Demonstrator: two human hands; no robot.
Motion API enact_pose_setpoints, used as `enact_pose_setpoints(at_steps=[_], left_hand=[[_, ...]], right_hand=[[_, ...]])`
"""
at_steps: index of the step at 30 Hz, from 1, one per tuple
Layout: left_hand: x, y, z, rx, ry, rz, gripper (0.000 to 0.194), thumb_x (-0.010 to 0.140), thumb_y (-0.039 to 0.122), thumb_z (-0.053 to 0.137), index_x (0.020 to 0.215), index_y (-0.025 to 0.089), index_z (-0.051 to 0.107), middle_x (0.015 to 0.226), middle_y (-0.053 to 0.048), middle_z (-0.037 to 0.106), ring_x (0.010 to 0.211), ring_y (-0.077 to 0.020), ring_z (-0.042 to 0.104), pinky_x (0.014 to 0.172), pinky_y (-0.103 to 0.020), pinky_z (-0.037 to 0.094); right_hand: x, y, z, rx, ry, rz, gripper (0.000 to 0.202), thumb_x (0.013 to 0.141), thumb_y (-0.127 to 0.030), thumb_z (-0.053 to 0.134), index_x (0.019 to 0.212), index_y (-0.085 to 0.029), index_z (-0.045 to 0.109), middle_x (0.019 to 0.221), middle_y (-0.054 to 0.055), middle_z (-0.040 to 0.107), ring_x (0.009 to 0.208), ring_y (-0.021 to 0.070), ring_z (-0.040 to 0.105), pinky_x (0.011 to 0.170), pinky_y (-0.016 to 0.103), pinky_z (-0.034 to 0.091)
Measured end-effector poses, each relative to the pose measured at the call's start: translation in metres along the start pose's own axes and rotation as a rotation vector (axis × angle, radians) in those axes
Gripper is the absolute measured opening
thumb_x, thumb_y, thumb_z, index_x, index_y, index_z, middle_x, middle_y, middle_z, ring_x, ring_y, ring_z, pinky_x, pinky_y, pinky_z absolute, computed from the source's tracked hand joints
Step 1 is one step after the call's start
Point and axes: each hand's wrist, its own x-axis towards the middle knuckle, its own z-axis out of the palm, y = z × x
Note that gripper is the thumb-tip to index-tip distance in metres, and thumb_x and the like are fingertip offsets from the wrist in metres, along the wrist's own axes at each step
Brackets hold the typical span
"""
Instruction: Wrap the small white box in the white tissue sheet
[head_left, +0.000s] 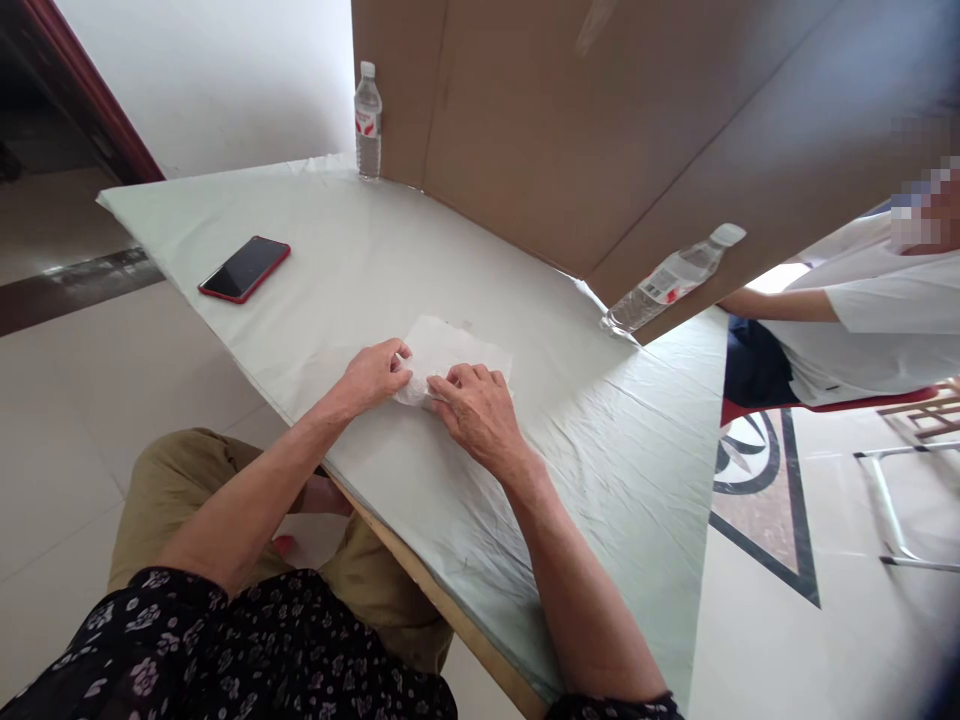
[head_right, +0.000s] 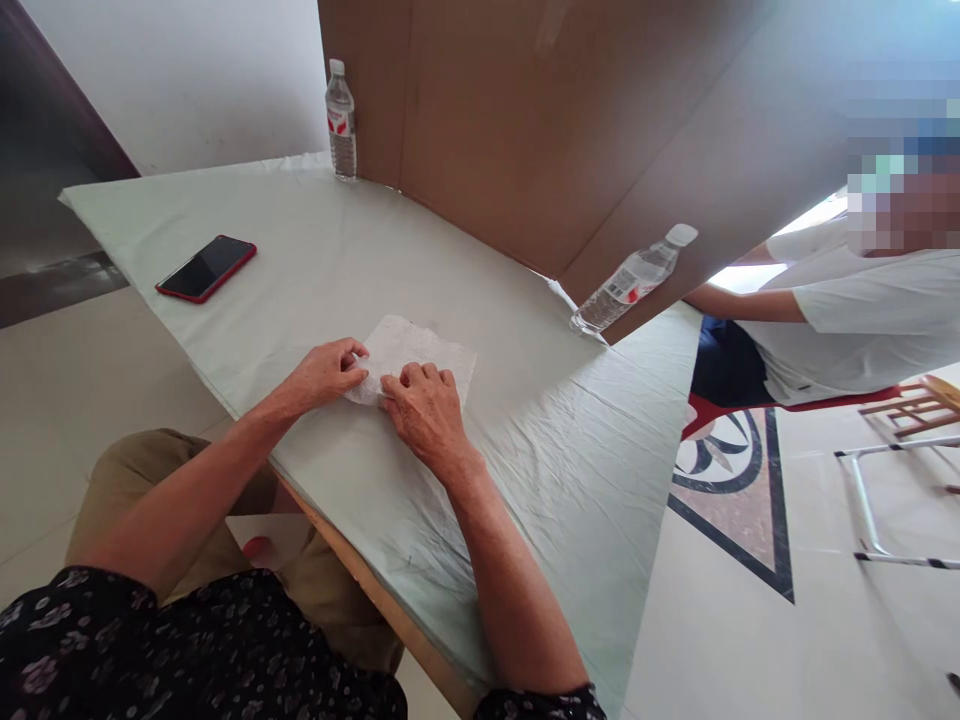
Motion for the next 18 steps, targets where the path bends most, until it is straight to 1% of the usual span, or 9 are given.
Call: enact_pose_setpoints(at_steps=[3,6,9,11,13,15,17,18], left_hand=[[-0.002,-0.002,-0.004,0.160,0.083,-0.069,0.031,0.079,0.033,0.061,0.106,0.018,0.065,0.089,-0.005,0.070,0.079,-0.0212,0.062,0.070,-0.030,0.043],[-0.004,-0.005,-0.010,0.240,0.092,-0.144,0.043,0.079,0.043,0.065,0.114,0.017,0.065,0.096,-0.010,0.073,0.091,-0.0275,0.067,0.076,-0.033,0.047],[-0.002,-0.005,-0.013,0.276,0.051,-0.177,0.054,0.076,0.048,0.068,0.118,0.014,0.064,0.090,-0.012,0.074,0.093,-0.0310,0.069,0.076,-0.033,0.048],[0.001,-0.003,-0.012,0.225,-0.001,-0.187,0.058,0.073,0.049,0.070,0.118,0.012,0.064,0.076,-0.008,0.072,0.082,-0.0291,0.071,0.069,-0.031,0.047],[0.004,-0.001,-0.009,0.090,-0.076,-0.218,0.052,0.072,0.045,0.071,0.113,0.013,0.064,0.060,-0.002,0.064,0.061,-0.0243,0.066,0.058,-0.030,0.045],[0.005,0.002,-0.005,-0.060,-0.132,-0.242,0.034,0.072,0.037,0.069,0.098,0.016,0.064,0.052,0.002,0.057,0.048,-0.0191,0.057,0.050,-0.028,0.040],[0.005,0.005,-0.001,-0.137,-0.131,-0.241,0.014,0.071,0.030,0.065,0.080,0.020,0.059,0.049,0.003,0.053,0.045,-0.0156,0.051,0.048,-0.026,0.036],[0.005,0.008,0.001,-0.129,-0.102,-0.224,0.010,0.071,0.027,0.064,0.072,0.021,0.055,0.050,0.003,0.052,0.046,-0.0147,0.050,0.049,-0.026,0.035]], right_hand=[[0.000,-0.003,0.002,-0.030,0.012,-0.003,0.015,0.099,-0.028,0.057,0.110,-0.025,0.067,0.108,0.009,0.069,0.094,0.0248,0.052,0.079,0.038,0.029],[0.000,-0.005,0.002,-0.048,0.017,-0.003,0.014,0.098,-0.027,0.058,0.109,-0.024,0.066,0.108,0.009,0.068,0.093,0.0252,0.051,0.078,0.038,0.028],[0.000,-0.005,0.002,-0.047,0.014,0.002,0.014,0.098,-0.028,0.059,0.109,-0.023,0.066,0.108,0.010,0.068,0.093,0.0253,0.051,0.078,0.038,0.028],[0.000,-0.005,0.002,-0.044,0.013,0.004,0.014,0.098,-0.028,0.059,0.109,-0.023,0.066,0.109,0.010,0.068,0.094,0.0253,0.051,0.078,0.038,0.028],[0.000,-0.005,0.003,-0.045,0.016,0.003,0.014,0.098,-0.028,0.059,0.109,-0.023,0.066,0.109,0.009,0.068,0.095,0.0255,0.051,0.078,0.038,0.028],[0.001,-0.005,0.003,-0.048,0.023,0.000,0.015,0.097,-0.028,0.060,0.109,-0.023,0.067,0.108,0.009,0.068,0.095,0.0256,0.051,0.078,0.038,0.028],[0.001,-0.006,0.004,-0.053,0.034,-0.003,0.015,0.097,-0.027,0.060,0.109,-0.023,0.067,0.108,0.010,0.068,0.094,0.0257,0.051,0.078,0.038,0.028],[0.001,-0.006,0.005,-0.056,0.040,-0.002,0.014,0.097,-0.027,0.060,0.109,-0.023,0.067,0.107,0.010,0.068,0.094,0.0257,0.051,0.077,0.038,0.027]])
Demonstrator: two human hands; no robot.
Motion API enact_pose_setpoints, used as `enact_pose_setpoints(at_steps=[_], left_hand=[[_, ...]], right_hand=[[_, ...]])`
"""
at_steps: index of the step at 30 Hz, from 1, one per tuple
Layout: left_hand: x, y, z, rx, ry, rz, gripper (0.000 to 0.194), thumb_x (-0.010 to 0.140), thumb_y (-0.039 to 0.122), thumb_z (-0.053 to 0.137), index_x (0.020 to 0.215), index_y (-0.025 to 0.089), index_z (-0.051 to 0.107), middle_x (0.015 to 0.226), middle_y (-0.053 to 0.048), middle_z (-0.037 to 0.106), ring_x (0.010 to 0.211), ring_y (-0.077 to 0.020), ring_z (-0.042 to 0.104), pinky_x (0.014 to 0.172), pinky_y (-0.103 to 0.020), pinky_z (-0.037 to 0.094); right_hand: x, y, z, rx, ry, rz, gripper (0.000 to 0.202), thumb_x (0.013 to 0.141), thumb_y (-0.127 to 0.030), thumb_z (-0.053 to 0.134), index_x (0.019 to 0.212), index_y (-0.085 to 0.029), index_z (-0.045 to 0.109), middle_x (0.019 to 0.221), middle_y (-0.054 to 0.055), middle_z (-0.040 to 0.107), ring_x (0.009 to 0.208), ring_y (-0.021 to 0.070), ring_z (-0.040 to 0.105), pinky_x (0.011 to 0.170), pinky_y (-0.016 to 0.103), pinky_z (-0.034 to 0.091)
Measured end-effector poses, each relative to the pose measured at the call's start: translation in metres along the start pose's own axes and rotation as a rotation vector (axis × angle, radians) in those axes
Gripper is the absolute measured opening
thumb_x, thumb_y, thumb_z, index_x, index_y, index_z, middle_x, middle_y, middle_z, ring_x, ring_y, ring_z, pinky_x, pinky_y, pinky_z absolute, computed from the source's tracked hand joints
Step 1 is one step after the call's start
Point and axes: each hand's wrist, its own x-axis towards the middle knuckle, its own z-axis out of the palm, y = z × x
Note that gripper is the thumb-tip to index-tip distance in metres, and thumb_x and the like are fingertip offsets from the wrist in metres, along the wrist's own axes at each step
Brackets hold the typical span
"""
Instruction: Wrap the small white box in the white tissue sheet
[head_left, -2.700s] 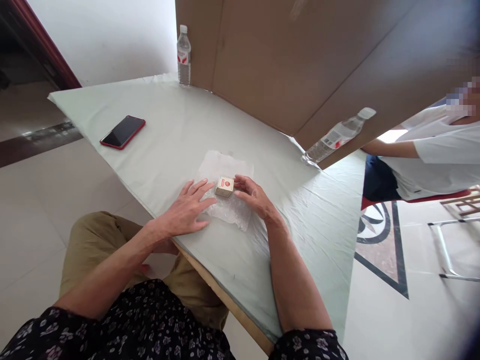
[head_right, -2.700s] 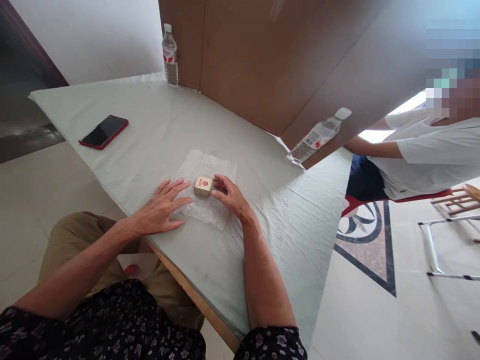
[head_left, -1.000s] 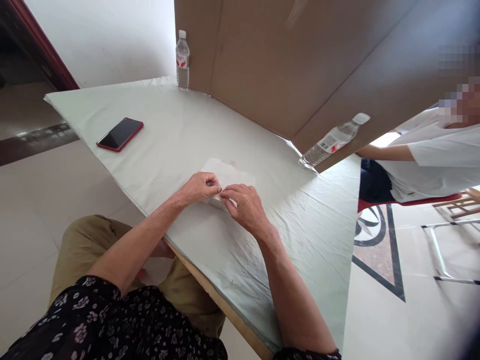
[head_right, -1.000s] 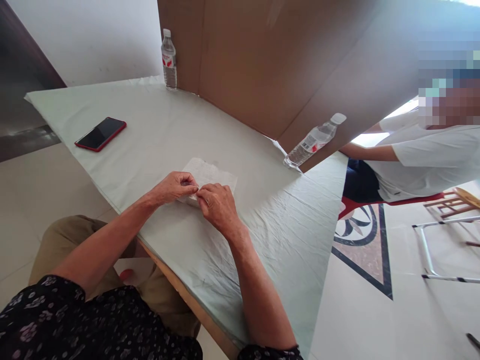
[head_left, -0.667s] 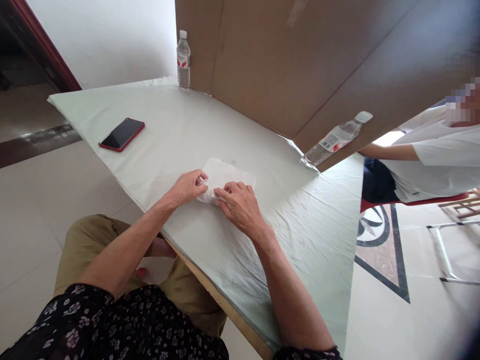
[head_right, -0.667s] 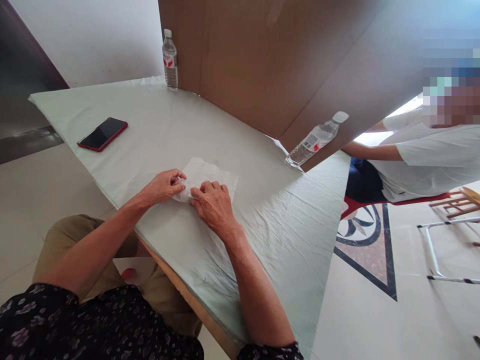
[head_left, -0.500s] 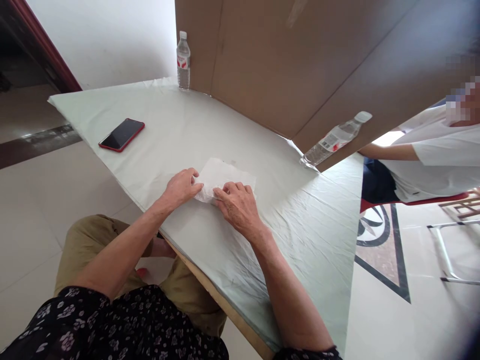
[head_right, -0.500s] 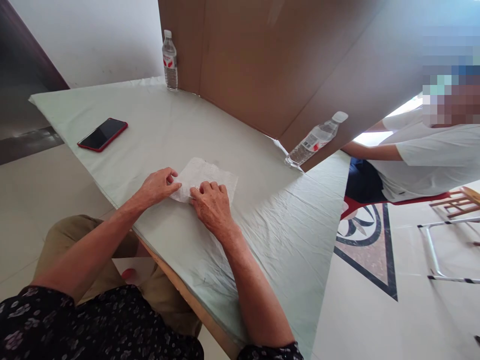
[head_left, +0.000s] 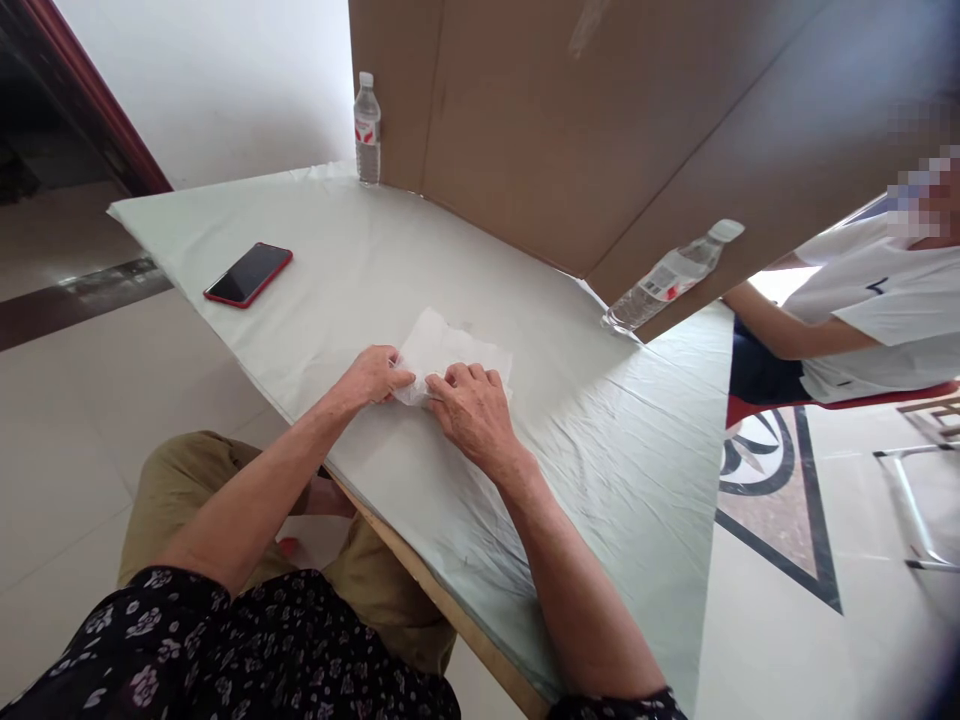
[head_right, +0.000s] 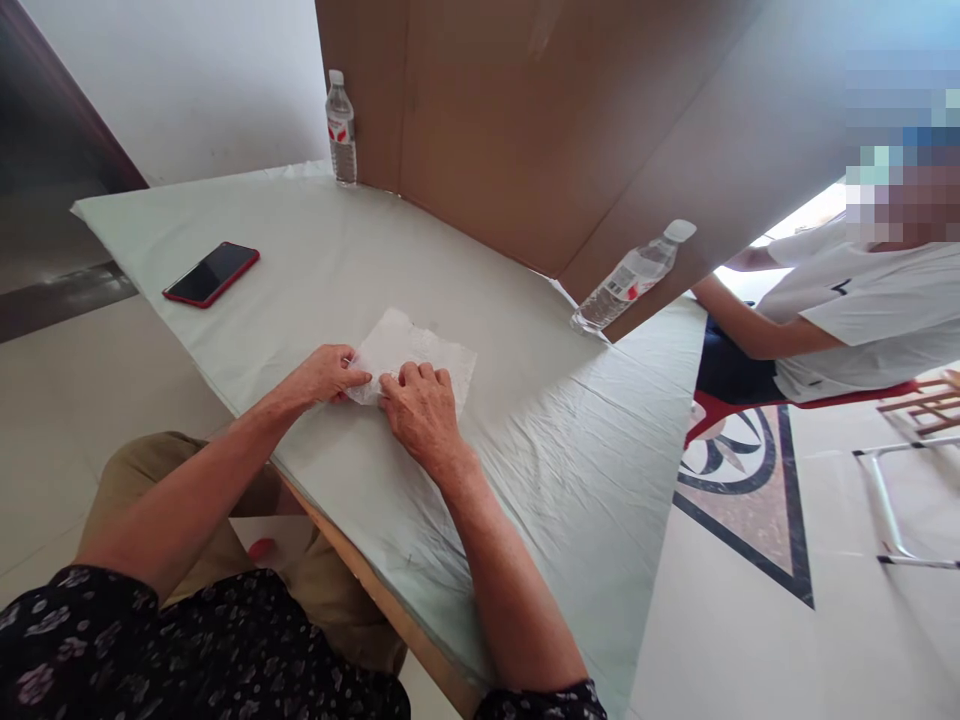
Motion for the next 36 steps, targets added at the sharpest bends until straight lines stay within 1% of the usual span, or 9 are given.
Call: enact_pose_setpoints(at_steps=[4,6,13,17,24,26,30,33,36], left_hand=[[-0.003,0.010,0.008,0.145,0.187,0.097,0.018,0.066,0.019,0.062,0.059,0.021,0.046,0.056,0.002,0.050,0.059,-0.0146,0.049,0.054,-0.026,0.033],[-0.004,0.014,0.010,0.114,0.194,0.098,0.019,0.066,0.017,0.063,0.059,0.021,0.046,0.058,0.003,0.050,0.060,-0.0141,0.049,0.054,-0.026,0.034],[-0.008,0.022,0.019,-0.315,0.025,0.045,0.013,0.068,0.017,0.063,0.066,0.020,0.050,0.059,0.003,0.054,0.052,-0.0108,0.053,0.045,-0.021,0.044],[-0.014,0.026,0.017,-0.281,-0.033,0.105,0.006,0.068,0.023,0.063,0.070,0.017,0.063,0.067,-0.001,0.063,0.057,-0.0123,0.058,0.046,-0.022,0.049],[-0.021,0.022,0.002,-0.234,-0.266,0.283,0.030,0.069,0.021,0.051,0.084,0.018,0.077,0.079,-0.003,0.070,0.072,-0.0163,0.064,0.066,-0.028,0.057],[-0.020,0.019,0.006,-0.111,-0.222,0.364,0.029,0.073,0.022,0.050,0.084,0.019,0.077,0.077,-0.003,0.069,0.072,-0.0166,0.062,0.067,-0.029,0.055],[-0.018,0.015,0.016,0.178,0.013,0.561,0.021,0.082,0.031,0.059,0.087,0.020,0.076,0.093,-0.006,0.068,0.084,-0.0190,0.063,0.080,-0.032,0.051],[-0.020,0.012,0.021,0.241,0.056,0.626,0.021,0.087,0.029,0.057,0.095,0.019,0.074,0.106,-0.008,0.067,0.086,-0.0180,0.062,0.080,-0.032,0.050],[-0.024,0.011,0.024,0.277,0.046,0.637,0.023,0.090,0.025,0.054,0.102,0.018,0.072,0.109,-0.008,0.065,0.083,-0.0168,0.061,0.076,-0.031,0.048]], right_hand=[[0.001,-0.001,0.001,-0.004,0.003,0.007,0.014,0.098,-0.027,0.059,0.108,-0.023,0.067,0.106,0.011,0.068,0.093,0.0259,0.052,0.076,0.037,0.027],[0.001,-0.002,0.002,-0.005,-0.004,0.011,0.015,0.098,-0.027,0.057,0.108,-0.022,0.067,0.106,0.011,0.069,0.094,0.0264,0.053,0.076,0.038,0.027],[0.001,-0.003,0.000,0.058,0.005,0.043,0.039,0.092,-0.026,0.062,0.129,-0.015,0.055,0.111,0.015,0.072,0.099,0.0303,0.058,0.081,0.039,0.030],[0.000,0.002,-0.010,0.179,-0.040,0.090,0.034,0.087,-0.025,0.064,0.118,-0.015,0.057,0.107,0.013,0.074,0.097,0.0289,0.062,0.084,0.038,0.031],[-0.004,0.014,-0.021,0.386,-0.043,0.106,0.029,0.081,-0.009,0.053,0.108,-0.019,0.058,0.103,0.006,0.077,0.089,0.0229,0.067,0.088,0.036,0.034],[-0.004,0.015,-0.021,0.407,-0.037,0.111,0.029,0.082,-0.009,0.051,0.108,-0.019,0.059,0.102,0.005,0.078,0.089,0.0227,0.068,0.089,0.037,0.035],[-0.005,0.022,-0.020,0.495,0.058,0.155,0.021,0.086,-0.016,0.054,0.104,-0.022,0.064,0.105,0.006,0.078,0.097,0.0241,0.069,0.092,0.038,0.039],[-0.013,0.037,-0.019,0.528,0.182,0.372,0.015,0.087,-0.025,0.057,0.098,-0.022,0.067,0.101,0.009,0.077,0.094,0.0249,0.069,0.086,0.038,0.045],[-0.030,0.056,-0.015,0.515,0.070,0.603,0.017,0.086,-0.036,0.063,0.094,-0.021,0.067,0.090,0.008,0.076,0.078,0.0233,0.068,0.075,0.037,0.046]])
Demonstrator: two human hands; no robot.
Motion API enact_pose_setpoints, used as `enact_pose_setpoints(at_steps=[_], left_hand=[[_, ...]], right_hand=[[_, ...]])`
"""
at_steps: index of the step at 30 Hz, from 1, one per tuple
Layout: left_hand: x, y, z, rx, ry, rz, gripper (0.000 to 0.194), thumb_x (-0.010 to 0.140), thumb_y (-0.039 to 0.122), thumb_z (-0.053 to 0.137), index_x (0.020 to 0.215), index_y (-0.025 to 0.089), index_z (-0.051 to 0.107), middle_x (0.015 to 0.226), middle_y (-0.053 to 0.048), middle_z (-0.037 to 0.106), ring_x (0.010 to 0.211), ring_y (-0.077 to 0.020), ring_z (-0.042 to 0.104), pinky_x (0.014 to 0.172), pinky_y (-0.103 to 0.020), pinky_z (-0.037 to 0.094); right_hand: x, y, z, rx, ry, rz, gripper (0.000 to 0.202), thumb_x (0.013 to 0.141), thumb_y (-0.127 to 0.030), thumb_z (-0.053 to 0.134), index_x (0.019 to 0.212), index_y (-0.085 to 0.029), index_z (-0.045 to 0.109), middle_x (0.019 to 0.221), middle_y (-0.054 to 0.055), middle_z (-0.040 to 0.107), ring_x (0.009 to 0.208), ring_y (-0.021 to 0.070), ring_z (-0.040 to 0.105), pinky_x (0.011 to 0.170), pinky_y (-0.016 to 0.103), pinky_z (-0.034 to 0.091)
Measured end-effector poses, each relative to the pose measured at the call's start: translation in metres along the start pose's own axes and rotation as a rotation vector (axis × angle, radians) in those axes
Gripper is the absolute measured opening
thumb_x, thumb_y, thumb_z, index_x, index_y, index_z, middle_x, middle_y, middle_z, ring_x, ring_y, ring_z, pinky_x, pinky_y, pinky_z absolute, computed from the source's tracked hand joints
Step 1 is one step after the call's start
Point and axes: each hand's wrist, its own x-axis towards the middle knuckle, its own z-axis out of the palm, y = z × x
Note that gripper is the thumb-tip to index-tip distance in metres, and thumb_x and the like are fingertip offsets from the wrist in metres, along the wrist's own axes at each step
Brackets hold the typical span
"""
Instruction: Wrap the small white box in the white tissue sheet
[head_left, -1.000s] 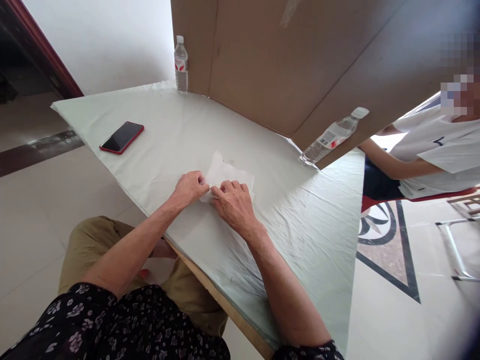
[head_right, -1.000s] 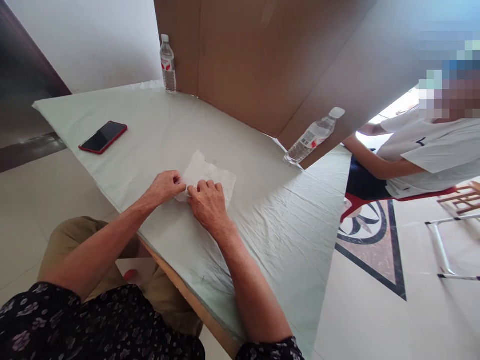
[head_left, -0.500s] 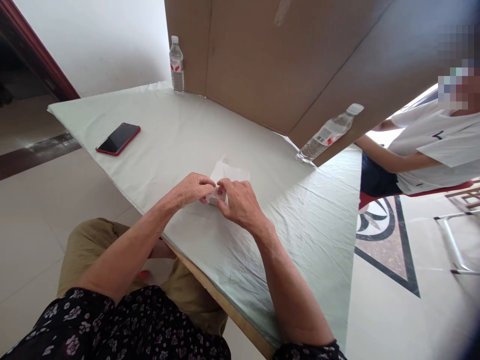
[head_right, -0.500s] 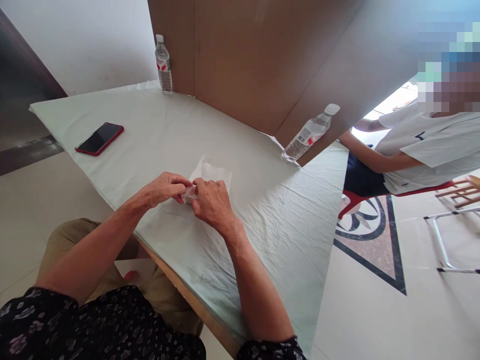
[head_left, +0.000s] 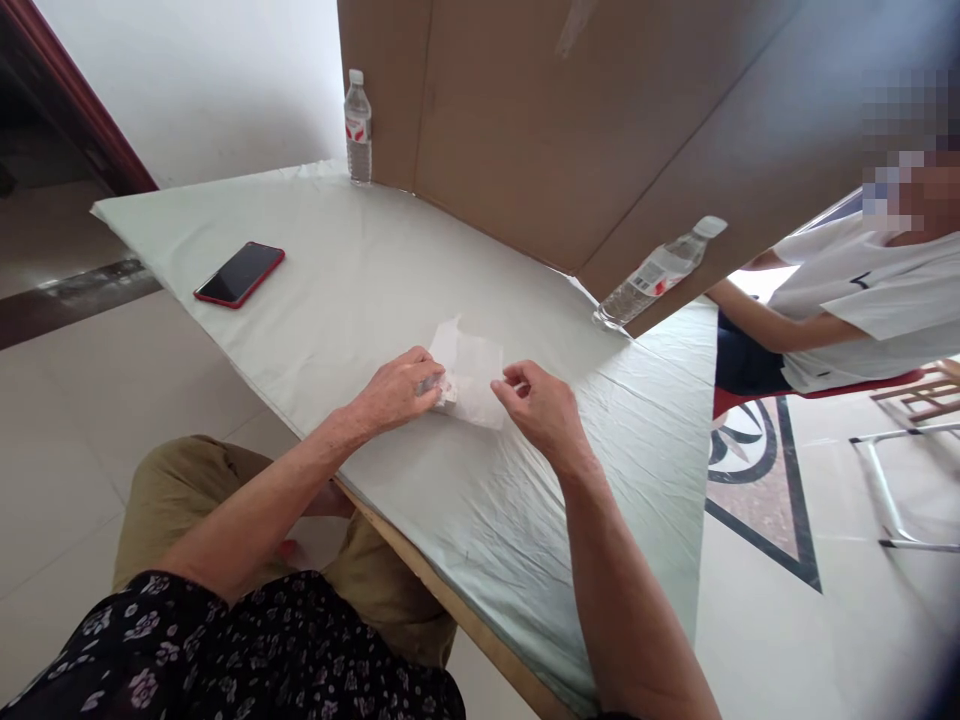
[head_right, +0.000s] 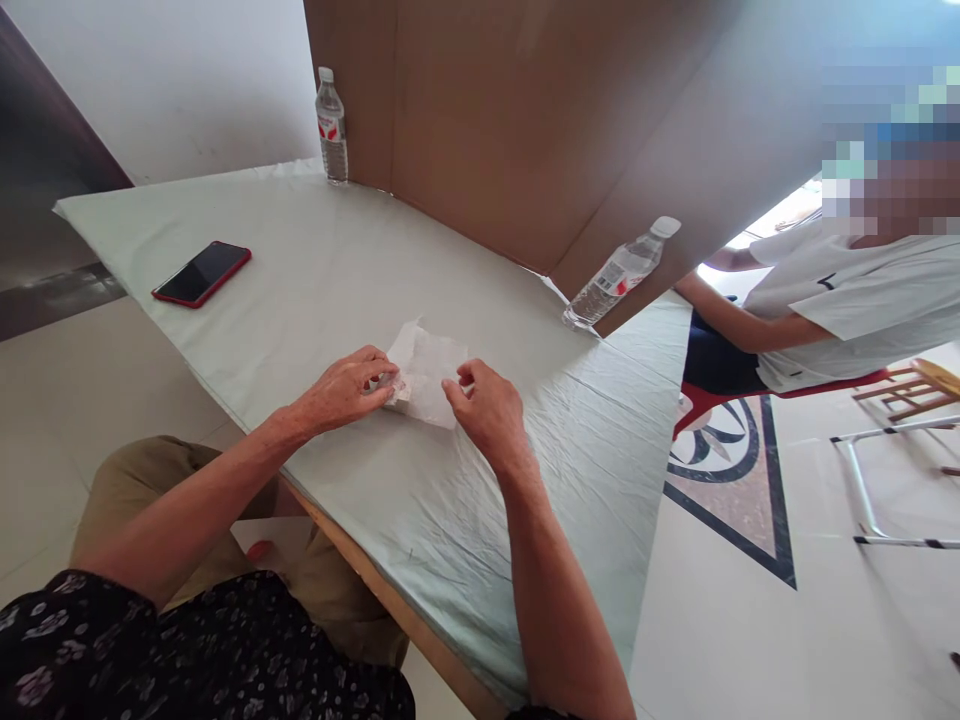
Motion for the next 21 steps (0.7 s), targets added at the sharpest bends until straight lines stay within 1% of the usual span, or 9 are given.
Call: enact_pose_setpoints(at_steps=[2,3,5,8,11,14,16,18,21], left_hand=[[-0.001,0.003,0.002,0.050,-0.003,-0.008,0.022,0.091,0.024,0.053,0.100,0.017,0.072,0.110,-0.009,0.064,0.081,-0.0166,0.060,0.075,-0.031,0.048],[-0.001,0.004,0.003,0.080,-0.003,-0.012,0.022,0.091,0.023,0.053,0.098,0.017,0.072,0.110,-0.010,0.063,0.081,-0.0166,0.060,0.075,-0.031,0.048],[-0.001,0.008,0.005,0.132,-0.004,-0.018,0.021,0.091,0.022,0.053,0.095,0.017,0.073,0.108,-0.010,0.062,0.082,-0.0171,0.060,0.075,-0.030,0.048],[0.001,0.012,0.005,0.182,-0.026,-0.031,0.021,0.091,0.023,0.054,0.095,0.018,0.074,0.105,-0.009,0.060,0.083,-0.0178,0.060,0.073,-0.029,0.048],[0.002,0.015,0.002,0.223,-0.060,-0.045,0.022,0.092,0.023,0.055,0.098,0.018,0.076,0.104,-0.009,0.060,0.086,-0.0189,0.061,0.075,-0.030,0.049],[0.003,0.020,0.000,0.263,-0.092,-0.054,0.024,0.093,0.023,0.054,0.101,0.017,0.076,0.105,-0.010,0.061,0.088,-0.0192,0.062,0.077,-0.030,0.050],[0.004,0.023,-0.001,0.290,-0.113,-0.066,0.025,0.094,0.023,0.054,0.103,0.016,0.076,0.107,-0.011,0.061,0.089,-0.0196,0.063,0.077,-0.030,0.051],[0.005,0.025,-0.002,0.313,-0.135,-0.082,0.026,0.094,0.023,0.054,0.106,0.016,0.076,0.109,-0.011,0.061,0.091,-0.0208,0.063,0.077,-0.031,0.051],[0.006,0.027,-0.002,0.329,-0.158,-0.099,0.026,0.094,0.022,0.054,0.107,0.017,0.076,0.110,-0.012,0.060,0.095,-0.0218,0.064,0.076,-0.031,0.052]], right_hand=[[-0.005,0.014,-0.002,-0.021,-0.089,0.117,0.026,0.083,-0.045,0.068,0.092,-0.020,0.067,0.085,0.008,0.074,0.075,0.0237,0.068,0.072,0.036,0.046],[-0.007,0.019,-0.002,0.005,-0.124,0.170,0.032,0.083,-0.049,0.069,0.095,-0.020,0.067,0.083,0.008,0.074,0.073,0.0234,0.068,0.070,0.036,0.046],[-0.010,0.023,0.003,0.104,-0.180,0.268,0.045,0.084,-0.056,0.066,0.109,-0.018,0.065,0.078,0.006,0.072,0.067,0.0224,0.068,0.066,0.034,0.047],[-0.008,0.017,0.016,0.239,-0.206,0.341,0.068,0.083,-0.059,0.066,0.133,-0.015,0.052,0.073,0.003,0.069,0.056,0.0211,0.065,0.062,0.034,0.049],[-0.001,0.009,0.034,0.262,-0.116,0.267,0.078,0.076,-0.051,0.072,0.140,-0.016,0.046,0.081,0.005,0.071,0.062,0.0223,0.066,0.066,0.036,0.051],[0.002,0.002,0.046,0.238,-0.006,0.170,0.077,0.072,-0.037,0.071,0.142,-0.016,0.045,0.090,0.007,0.072,0.076,0.0251,0.067,0.072,0.037,0.052],[0.000,-0.004,0.047,0.223,0.043,0.136,0.078,0.072,-0.032,0.066,0.145,-0.013,0.044,0.084,0.005,0.070,0.076,0.0251,0.065,0.074,0.038,0.051],[-0.003,-0.010,0.046,0.241,0.074,0.121,0.081,0.074,-0.033,0.063,0.149,-0.011,0.040,0.073,0.000,0.065,0.070,0.0228,0.063,0.072,0.037,0.051],[-0.004,-0.020,0.045,0.371,0.081,0.136,0.084,0.078,-0.037,0.061,0.153,-0.010,0.035,0.065,-0.005,0.058,0.064,0.0192,0.059,0.067,0.034,0.051]])
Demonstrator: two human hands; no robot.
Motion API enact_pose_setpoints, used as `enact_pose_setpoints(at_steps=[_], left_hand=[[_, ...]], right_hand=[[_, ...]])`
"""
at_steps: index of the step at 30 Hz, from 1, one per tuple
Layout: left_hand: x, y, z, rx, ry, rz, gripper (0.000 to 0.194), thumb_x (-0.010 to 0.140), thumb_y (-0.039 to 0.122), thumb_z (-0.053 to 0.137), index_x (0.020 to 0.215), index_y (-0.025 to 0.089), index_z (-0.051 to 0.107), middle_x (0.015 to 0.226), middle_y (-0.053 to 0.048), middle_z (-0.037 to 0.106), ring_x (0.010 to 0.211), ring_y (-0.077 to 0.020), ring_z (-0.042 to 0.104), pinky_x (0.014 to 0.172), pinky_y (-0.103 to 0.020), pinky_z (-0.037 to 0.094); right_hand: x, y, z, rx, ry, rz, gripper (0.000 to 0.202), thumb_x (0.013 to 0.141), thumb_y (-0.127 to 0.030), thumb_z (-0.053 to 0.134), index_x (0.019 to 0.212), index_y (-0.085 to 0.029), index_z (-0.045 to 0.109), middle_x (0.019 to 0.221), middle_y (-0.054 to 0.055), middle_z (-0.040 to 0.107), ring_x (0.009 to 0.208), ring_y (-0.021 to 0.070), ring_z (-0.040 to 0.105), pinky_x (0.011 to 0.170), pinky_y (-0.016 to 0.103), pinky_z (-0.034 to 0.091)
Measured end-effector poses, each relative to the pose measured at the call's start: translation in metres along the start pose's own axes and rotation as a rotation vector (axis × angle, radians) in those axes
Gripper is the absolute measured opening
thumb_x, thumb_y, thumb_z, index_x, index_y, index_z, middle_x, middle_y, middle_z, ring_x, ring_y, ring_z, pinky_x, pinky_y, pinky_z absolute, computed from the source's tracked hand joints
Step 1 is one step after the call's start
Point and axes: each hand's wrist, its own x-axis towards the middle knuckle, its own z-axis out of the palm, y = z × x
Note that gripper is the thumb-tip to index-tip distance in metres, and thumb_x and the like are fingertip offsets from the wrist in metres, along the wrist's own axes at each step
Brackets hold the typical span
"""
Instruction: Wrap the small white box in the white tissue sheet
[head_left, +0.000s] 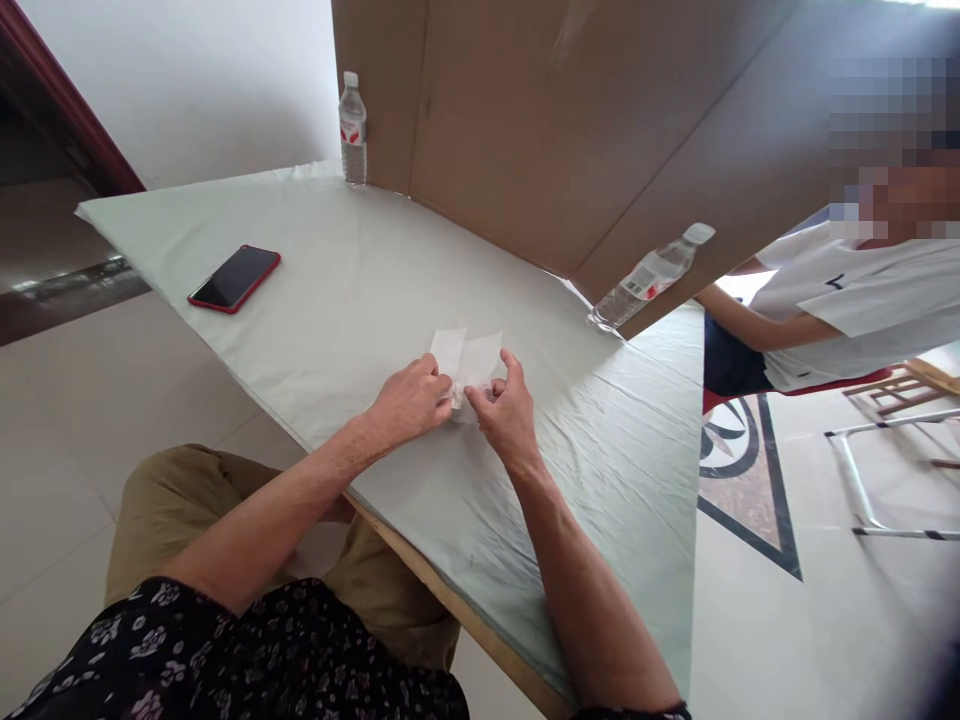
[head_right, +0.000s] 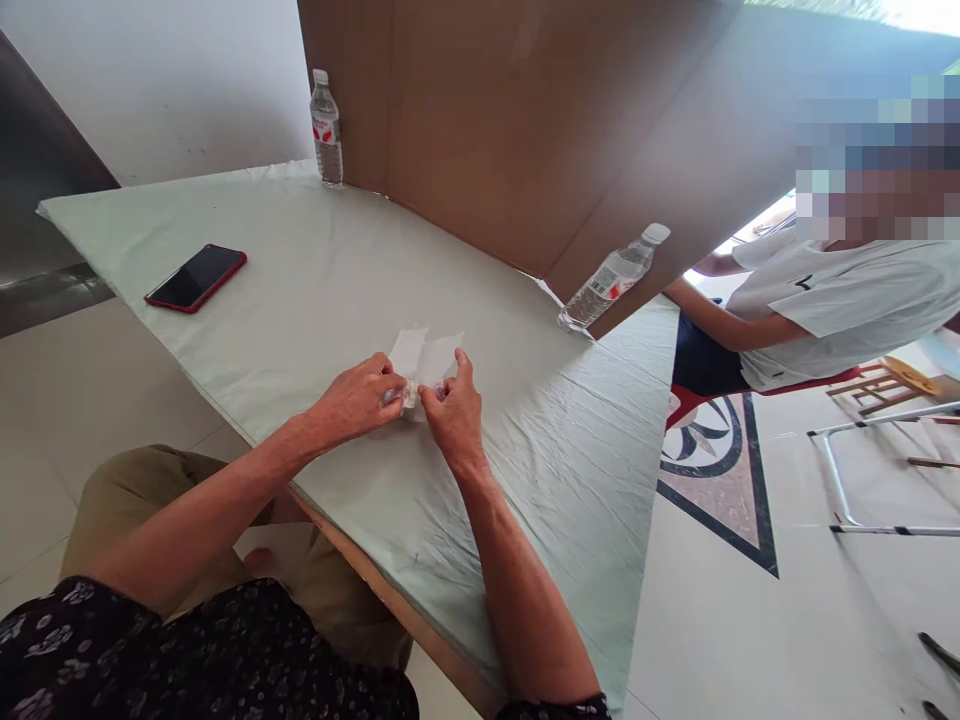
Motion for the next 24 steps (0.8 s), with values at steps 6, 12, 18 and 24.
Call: enact_pose_setpoints(at_steps=[6,12,18,24], left_hand=[[0.001,0.000,0.001,-0.039,-0.004,0.003,0.028,0.093,0.022,0.054,0.110,0.017,0.076,0.110,-0.011,0.061,0.093,-0.0213,0.065,0.080,-0.031,0.053],[0.002,-0.010,0.014,-0.223,0.076,-0.006,0.032,0.087,0.019,0.057,0.116,0.014,0.070,0.109,-0.012,0.062,0.093,-0.0227,0.065,0.080,-0.034,0.054],[0.001,-0.016,0.017,-0.625,0.161,-0.123,0.050,0.078,0.022,0.066,0.126,0.015,0.059,0.105,-0.007,0.066,0.077,-0.0151,0.062,0.076,-0.031,0.055],[0.005,-0.008,0.028,-0.617,0.250,-0.212,0.024,0.081,0.025,0.068,0.104,0.018,0.063,0.104,-0.005,0.065,0.074,-0.0139,0.059,0.076,-0.033,0.054]], right_hand=[[0.004,-0.008,0.013,0.191,-0.036,0.052,0.089,0.075,-0.040,0.064,0.153,-0.006,0.035,0.074,-0.001,0.067,0.071,0.0197,0.063,0.069,0.035,0.054],[-0.003,-0.014,0.007,0.110,-0.141,-0.037,0.070,0.088,-0.040,0.055,0.149,-0.009,0.042,0.098,0.010,0.078,0.076,0.0196,0.068,0.078,0.038,0.056],[-0.007,-0.018,-0.001,-0.182,-0.280,-0.204,0.069,0.084,-0.022,0.058,0.150,-0.015,0.043,0.114,0.010,0.077,0.075,0.0188,0.068,0.078,0.037,0.053],[-0.004,-0.017,-0.006,-0.283,-0.332,-0.321,0.075,0.080,-0.010,0.052,0.153,-0.018,0.038,0.121,0.009,0.076,0.081,0.0206,0.070,0.077,0.037,0.053]])
